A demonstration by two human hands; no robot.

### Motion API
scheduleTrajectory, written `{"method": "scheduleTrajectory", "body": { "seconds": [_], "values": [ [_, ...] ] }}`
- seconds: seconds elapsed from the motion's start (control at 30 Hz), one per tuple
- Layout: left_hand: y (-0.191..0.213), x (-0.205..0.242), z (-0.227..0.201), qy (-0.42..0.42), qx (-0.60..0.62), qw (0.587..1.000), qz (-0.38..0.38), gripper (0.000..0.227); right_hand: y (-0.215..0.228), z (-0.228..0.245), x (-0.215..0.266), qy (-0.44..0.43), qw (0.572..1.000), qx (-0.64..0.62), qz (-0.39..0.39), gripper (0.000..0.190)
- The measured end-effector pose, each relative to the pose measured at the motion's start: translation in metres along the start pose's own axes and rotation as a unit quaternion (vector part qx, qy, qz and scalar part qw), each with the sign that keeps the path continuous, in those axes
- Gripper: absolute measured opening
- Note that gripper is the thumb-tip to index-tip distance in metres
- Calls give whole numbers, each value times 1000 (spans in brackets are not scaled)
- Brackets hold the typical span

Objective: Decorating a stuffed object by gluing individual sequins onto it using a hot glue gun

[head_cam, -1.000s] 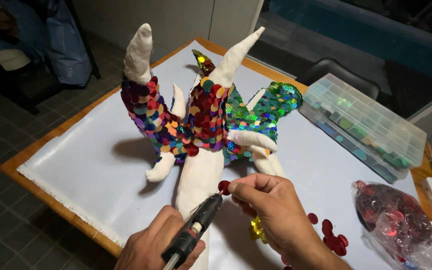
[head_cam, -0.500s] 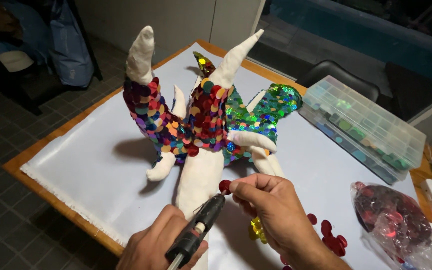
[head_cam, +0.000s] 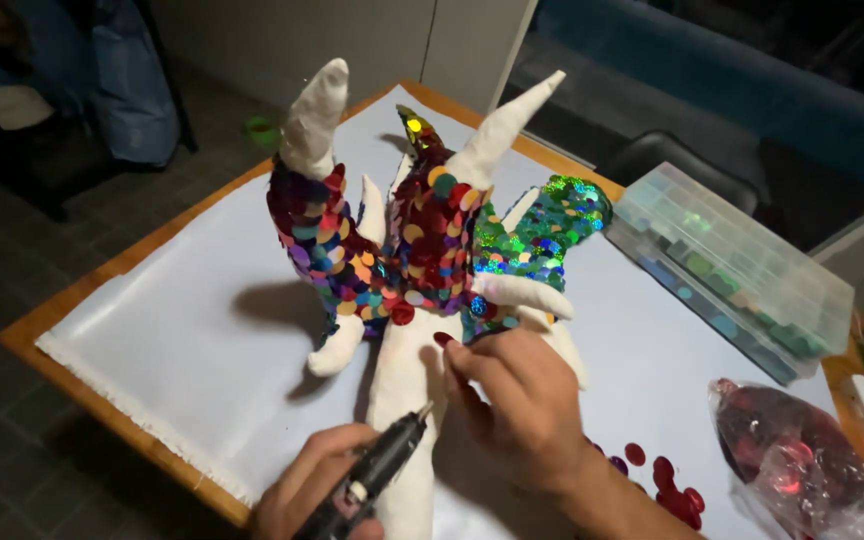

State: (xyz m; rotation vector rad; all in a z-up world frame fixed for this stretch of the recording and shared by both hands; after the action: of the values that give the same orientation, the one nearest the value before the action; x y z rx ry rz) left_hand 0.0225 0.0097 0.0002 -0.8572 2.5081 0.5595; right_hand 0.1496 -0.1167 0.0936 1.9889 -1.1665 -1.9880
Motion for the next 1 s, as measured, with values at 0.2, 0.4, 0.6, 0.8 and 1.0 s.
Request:
{"method": "scheduleTrajectory", "body": {
  "seconds": [0.2, 0.4, 0.6, 0.8, 1.0],
  "values": [
    [1, -5, 7, -45, 11, 999, 17, 20, -32, -10, -2, 76, 996, 43, 14, 9],
    [-1, -8, 2, -27, -54, 998, -29, 17, -46, -16, -4, 83, 994, 52, 50, 18],
    [-1, -13, -5, -12, -41, 998, -37, 23, -44, -14, -10, 72, 992, 61, 84, 17],
    [-5, -8, 1, 23, -31, 998, -39, 23, -52, -23, 6, 59, 979, 113, 157, 11],
    [-1, -12, -7, 0, -53, 998, -40, 15, -54, -31, 15, 9, 957, 100, 272, 44]
  ]
}}
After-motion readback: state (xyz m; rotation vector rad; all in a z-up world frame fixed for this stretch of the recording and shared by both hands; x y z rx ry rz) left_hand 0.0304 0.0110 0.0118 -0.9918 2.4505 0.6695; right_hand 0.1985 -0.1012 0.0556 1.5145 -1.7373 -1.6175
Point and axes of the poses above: each hand's wrist, its own x-axis away from the middle knuckle, its own y-axis out of the back of the hand, z = x × y, the point moved 3 cm from there along -x, towards the middle knuckle, and after that the axes turned 13 degrees about x, right-handed, at the moved point
